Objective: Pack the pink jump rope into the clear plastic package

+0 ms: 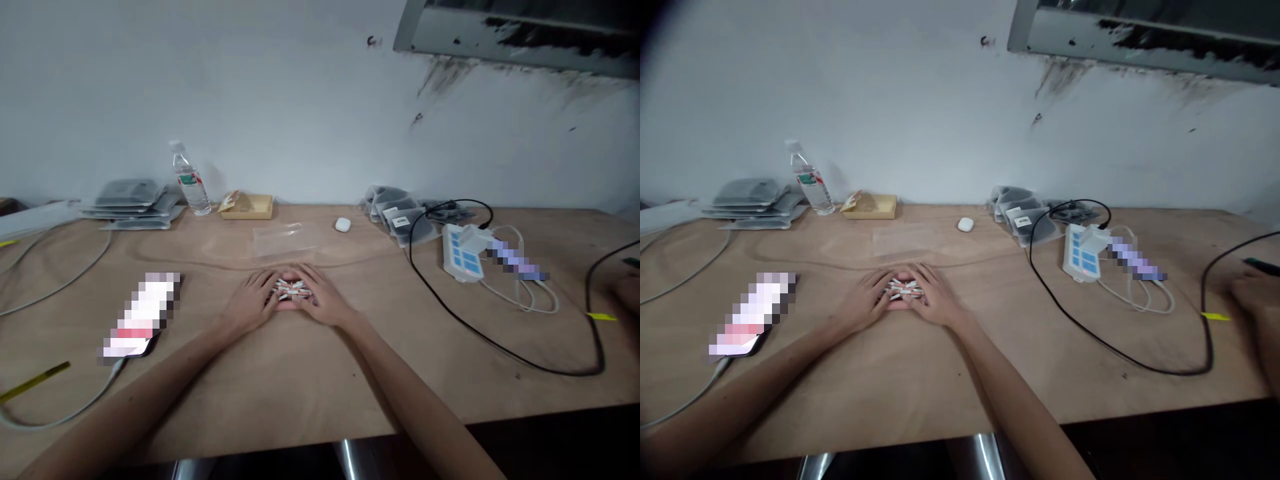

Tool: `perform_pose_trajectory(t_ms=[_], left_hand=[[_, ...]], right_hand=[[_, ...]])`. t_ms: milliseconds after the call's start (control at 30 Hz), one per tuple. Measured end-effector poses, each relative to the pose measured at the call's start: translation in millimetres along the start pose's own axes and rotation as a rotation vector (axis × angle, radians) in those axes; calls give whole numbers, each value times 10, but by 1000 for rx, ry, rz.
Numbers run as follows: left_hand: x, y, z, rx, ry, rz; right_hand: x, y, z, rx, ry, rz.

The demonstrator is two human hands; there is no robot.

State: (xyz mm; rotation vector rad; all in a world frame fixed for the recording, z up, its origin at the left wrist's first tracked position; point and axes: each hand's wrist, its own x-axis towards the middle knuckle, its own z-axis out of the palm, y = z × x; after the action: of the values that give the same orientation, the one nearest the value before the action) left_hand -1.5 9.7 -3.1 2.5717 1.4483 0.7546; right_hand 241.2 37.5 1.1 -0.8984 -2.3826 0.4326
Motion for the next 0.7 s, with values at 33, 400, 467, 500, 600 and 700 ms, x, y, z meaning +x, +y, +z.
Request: perform_pose_trajectory(t_ms=[33,400,467,500,600,700], left_hand=[[4,-10,6,-19,-12,14],[43,-43,-28,-27,-89,100],[51,-42,-34,-3,-93,90],[54,-45,-34,14,-92,87],[64,-57,-27,71,-77,81],[76,-61,-21,108,-74,54]], right_hand=[[-5,8,-17,2,0,11],[-70,145,-166,-17,-20,54],[-97,169,-237,-26,-47,58],[-106,173,-266,-27,-61,56],[-100,143,-296,-41,-98,63],[-71,91,-255,-99,-102,82]])
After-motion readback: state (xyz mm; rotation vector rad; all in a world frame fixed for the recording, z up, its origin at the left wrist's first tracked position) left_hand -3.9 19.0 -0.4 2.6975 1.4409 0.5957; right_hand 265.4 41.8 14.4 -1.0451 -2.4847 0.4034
